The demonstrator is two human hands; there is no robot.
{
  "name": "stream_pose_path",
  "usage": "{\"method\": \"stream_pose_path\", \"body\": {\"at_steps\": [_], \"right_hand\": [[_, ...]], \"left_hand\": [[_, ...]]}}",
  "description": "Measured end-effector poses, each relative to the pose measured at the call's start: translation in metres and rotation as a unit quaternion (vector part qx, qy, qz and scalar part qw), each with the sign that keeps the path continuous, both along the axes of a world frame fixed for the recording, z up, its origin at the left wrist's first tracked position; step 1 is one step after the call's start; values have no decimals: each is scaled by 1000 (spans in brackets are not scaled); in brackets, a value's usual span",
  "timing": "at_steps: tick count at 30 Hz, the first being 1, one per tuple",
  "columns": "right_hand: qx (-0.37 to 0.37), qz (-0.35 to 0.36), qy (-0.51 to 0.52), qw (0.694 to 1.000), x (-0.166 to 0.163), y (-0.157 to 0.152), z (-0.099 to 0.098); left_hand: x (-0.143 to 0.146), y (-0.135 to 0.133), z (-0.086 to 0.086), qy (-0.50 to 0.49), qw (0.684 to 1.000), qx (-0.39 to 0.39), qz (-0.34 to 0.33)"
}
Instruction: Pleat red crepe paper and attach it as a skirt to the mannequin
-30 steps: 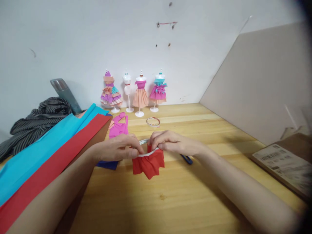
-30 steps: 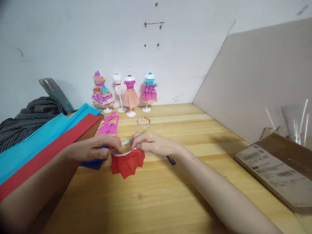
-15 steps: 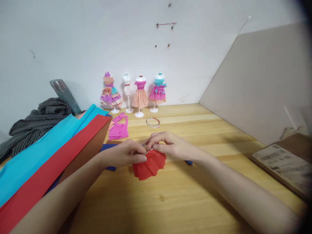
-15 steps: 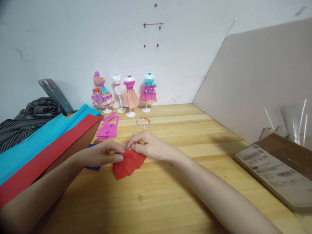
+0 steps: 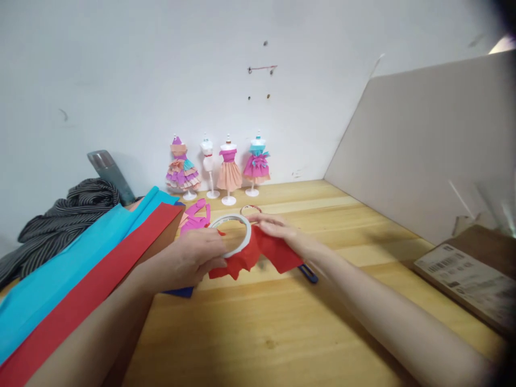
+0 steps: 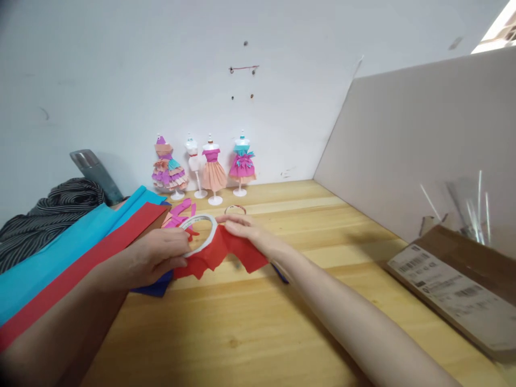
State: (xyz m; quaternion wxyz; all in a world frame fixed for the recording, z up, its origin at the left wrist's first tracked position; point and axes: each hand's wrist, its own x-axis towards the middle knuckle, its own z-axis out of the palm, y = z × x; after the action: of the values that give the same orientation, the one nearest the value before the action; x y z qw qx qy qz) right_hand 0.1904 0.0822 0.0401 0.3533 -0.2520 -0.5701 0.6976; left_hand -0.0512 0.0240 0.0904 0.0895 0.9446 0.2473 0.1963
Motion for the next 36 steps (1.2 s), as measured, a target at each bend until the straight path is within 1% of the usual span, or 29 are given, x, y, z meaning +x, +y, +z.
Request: {"method": "stream_pose_path", "body": {"at_steps": [2, 6, 9, 11, 14, 16, 18, 20, 22, 24, 27, 30, 34, 36], "right_hand": [[38, -12, -42, 998, 1, -4, 5], [100, -44, -115, 987, 1, -10, 13], [168, -20, -164, 972, 6, -18, 27], [215, -3, -204, 955, 12, -25, 40], [255, 54, -288, 922, 19, -35, 58], [279, 66, -275, 918, 18, -39, 61], [279, 43, -237, 930, 11, -41, 54], [242, -10, -222, 945, -1, -41, 41], [201, -62, -218, 953, -12, -40, 27], [152, -70, -202, 965, -20, -41, 19], [111, -67, -196, 972, -21, -46, 20], [120, -73, -205, 969, -19, -55, 28], [179, -84, -221, 955, -19, -64, 32], [193, -96, -224, 950, -20, -64, 32]], "left_hand": [[-3, 1, -1, 21, 999, 22, 24], [-5, 3, -2, 56, 997, 27, 44], [-6, 5, 1, 83, 993, 32, 79], [-8, 7, 2, 99, 989, 35, 106], [-9, 9, 2, 105, 986, 24, 128], [-8, 7, 2, 101, 987, 11, 128], [-5, 5, 0, 94, 989, 0, 114], [-2, 4, -2, 87, 991, -4, 102], [0, 2, -2, 85, 991, -6, 98], [2, 1, -2, 101, 989, -7, 107], [7, -1, 3, 155, 978, 5, 136], [11, -3, 8, 197, 966, 34, 164], [15, -5, 9, 209, 960, 63, 173], [15, -5, 9, 212, 958, 81, 173]]}}
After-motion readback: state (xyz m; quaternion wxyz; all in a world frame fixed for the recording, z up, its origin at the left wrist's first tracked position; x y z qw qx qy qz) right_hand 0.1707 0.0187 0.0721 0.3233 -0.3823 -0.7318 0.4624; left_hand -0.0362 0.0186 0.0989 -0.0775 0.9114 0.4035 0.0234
